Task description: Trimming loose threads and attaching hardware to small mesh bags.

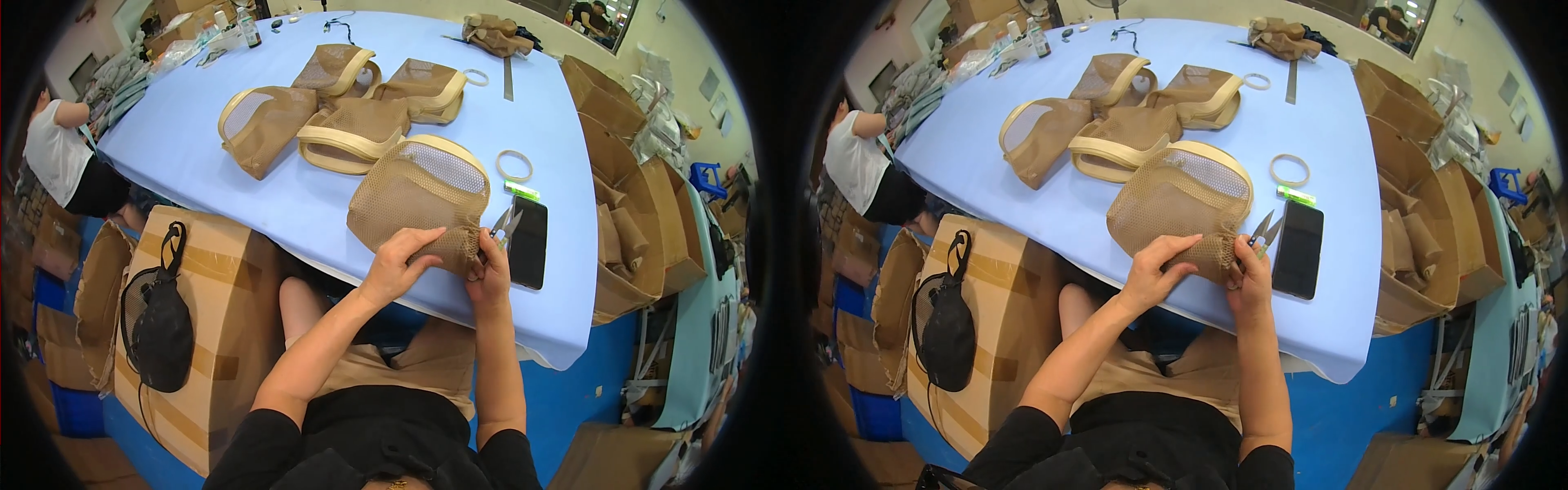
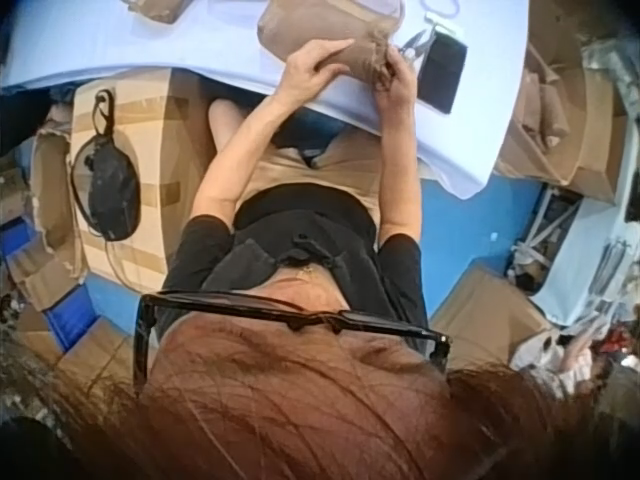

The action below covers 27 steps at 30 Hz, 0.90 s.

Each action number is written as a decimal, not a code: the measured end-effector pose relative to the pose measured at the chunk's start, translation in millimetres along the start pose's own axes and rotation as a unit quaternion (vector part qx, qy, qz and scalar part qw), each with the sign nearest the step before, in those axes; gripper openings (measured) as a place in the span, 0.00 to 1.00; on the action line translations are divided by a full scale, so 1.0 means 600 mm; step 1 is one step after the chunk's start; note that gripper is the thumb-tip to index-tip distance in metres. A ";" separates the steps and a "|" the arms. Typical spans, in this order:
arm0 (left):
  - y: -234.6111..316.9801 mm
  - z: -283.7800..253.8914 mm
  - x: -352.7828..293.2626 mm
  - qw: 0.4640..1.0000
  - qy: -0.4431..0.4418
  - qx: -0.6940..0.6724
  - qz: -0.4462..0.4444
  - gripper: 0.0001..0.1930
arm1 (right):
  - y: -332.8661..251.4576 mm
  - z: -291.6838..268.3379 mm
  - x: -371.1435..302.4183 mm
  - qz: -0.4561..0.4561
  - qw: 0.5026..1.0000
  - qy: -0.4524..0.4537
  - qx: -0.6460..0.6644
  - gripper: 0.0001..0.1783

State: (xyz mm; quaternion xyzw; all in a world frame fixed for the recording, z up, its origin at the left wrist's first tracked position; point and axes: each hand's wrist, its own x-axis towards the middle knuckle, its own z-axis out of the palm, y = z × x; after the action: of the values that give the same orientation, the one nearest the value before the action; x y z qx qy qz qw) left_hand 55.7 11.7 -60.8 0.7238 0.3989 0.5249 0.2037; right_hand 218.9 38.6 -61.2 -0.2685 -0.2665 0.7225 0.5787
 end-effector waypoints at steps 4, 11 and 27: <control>0.003 -0.002 -0.001 0.999 0.031 -0.029 -0.030 0.19 | 0.003 -0.003 0.001 -0.012 0.997 -0.063 -0.042 0.07; 0.039 -0.006 0.008 0.996 0.078 -0.021 -0.033 0.13 | 0.011 0.006 -0.007 -0.044 0.980 -0.084 -0.175 0.09; 0.005 -0.030 -0.025 0.896 0.106 -0.362 -0.234 0.13 | 0.005 0.046 -0.004 -0.173 0.965 0.025 -0.195 0.21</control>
State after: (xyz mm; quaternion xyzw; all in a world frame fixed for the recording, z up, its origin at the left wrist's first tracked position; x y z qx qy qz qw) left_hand 38.3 -4.2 -60.9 0.4256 0.3586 0.6437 0.5252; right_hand 198.1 33.7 -43.6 -0.3434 -0.4300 0.5388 0.6378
